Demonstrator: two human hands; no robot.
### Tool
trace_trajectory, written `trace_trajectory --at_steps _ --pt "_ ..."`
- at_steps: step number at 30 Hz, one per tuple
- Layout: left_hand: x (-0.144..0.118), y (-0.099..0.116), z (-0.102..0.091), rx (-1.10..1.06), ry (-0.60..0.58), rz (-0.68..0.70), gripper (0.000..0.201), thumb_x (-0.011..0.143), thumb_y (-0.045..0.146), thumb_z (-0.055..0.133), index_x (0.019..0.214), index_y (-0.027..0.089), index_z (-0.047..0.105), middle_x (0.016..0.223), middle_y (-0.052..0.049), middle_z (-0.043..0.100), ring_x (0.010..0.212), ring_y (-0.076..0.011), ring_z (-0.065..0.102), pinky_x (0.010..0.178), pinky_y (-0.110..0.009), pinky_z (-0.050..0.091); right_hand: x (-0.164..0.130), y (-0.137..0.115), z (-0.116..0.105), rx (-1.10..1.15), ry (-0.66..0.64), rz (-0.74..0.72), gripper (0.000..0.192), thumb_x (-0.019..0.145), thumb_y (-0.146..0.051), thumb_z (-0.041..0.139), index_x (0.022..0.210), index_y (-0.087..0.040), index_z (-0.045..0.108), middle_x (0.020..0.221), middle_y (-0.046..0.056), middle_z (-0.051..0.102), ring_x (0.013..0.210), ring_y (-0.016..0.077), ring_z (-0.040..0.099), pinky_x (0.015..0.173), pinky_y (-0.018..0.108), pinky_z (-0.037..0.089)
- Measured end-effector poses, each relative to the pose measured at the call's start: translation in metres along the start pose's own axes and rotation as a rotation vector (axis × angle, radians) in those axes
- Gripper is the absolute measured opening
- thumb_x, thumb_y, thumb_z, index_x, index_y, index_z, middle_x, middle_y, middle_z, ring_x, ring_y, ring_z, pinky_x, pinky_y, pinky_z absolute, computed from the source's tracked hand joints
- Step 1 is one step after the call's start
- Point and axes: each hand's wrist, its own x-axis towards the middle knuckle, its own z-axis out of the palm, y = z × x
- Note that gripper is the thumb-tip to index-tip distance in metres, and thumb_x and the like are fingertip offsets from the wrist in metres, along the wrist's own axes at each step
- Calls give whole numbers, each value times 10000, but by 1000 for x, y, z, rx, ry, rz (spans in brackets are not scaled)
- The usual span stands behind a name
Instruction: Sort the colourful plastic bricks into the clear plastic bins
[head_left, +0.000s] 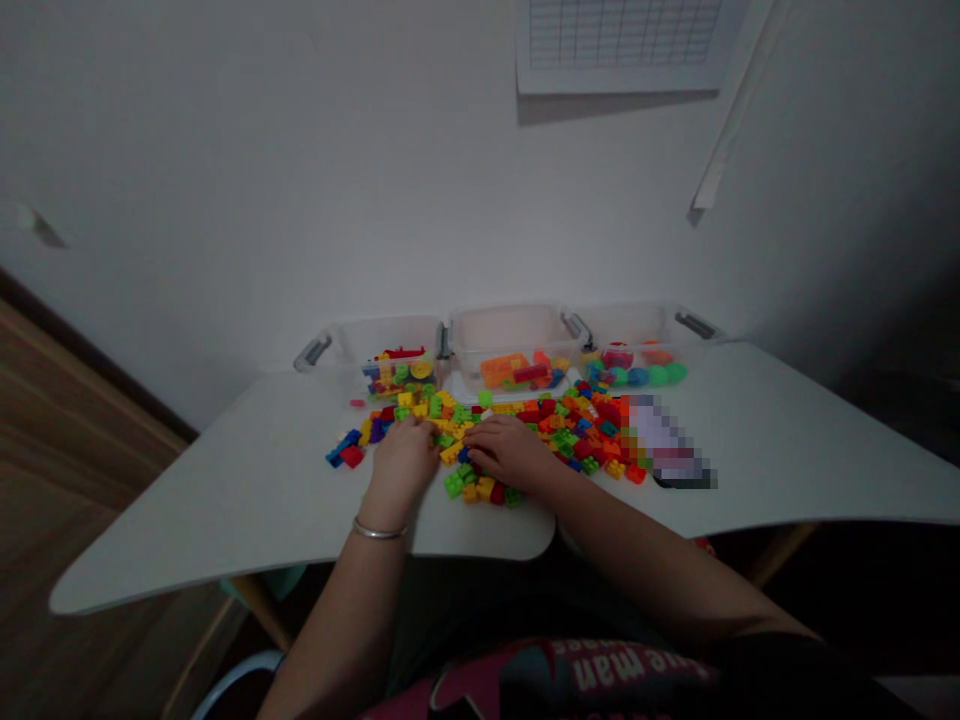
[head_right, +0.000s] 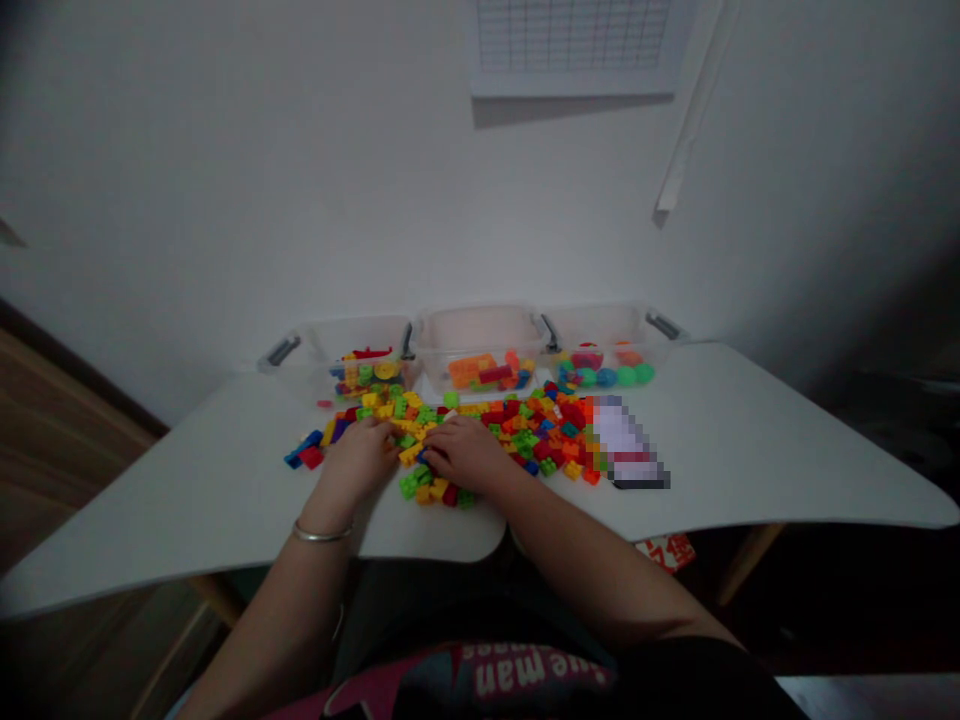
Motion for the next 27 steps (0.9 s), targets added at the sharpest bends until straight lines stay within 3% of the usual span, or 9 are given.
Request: trace_trajectory --at_steps 6,14,21,24,27 --pt "2 1 2 -2 17 25 219 856 211 535 986 184 710 1016 -126 660 1002 -277 623 771 -338 508 0 0 0 -4 -4 7 225 958 -276 536 1040 -183 724 1083 64 740 1052 215 611 970 365 429" --pt "6 -3 3 -64 33 39 175 848 206 547 927 173 701 983 -116 688 1003 -270 629 848 -347 504 -1 -1 0 12 0 18 214 950 -270 547 1043 -189 721 1075 76 739 1066 215 611 976 371 429" --pt "15 -17 5 -362 41 -62 157 794 253 624 922 180 677 948 -83 714 897 -224 669 815 -322 519 -1 0 0 6 4 16 208 949 -279 551 1032 -194 722 1078 69 738 1053 213 614 962 366 431" --pt "23 -25 -5 -579 150 -112 211 784 297 632 956 179 665 921 -56 716 842 -197 664 787 -312 522 -1 1 0 4 -4 19 206 945 -282 561 1032 -185 720 1086 76 735 1048 218 617 948 368 436" --pt "33 -28 -19 -806 395 -138 306 799 327 598 1064 174 621 973 -54 699 795 -157 643 729 -276 530 -2 2 1 15 -8 20 206 945 -277 559 1040 -186 718 1089 83 731 1056 216 618 945 369 438"
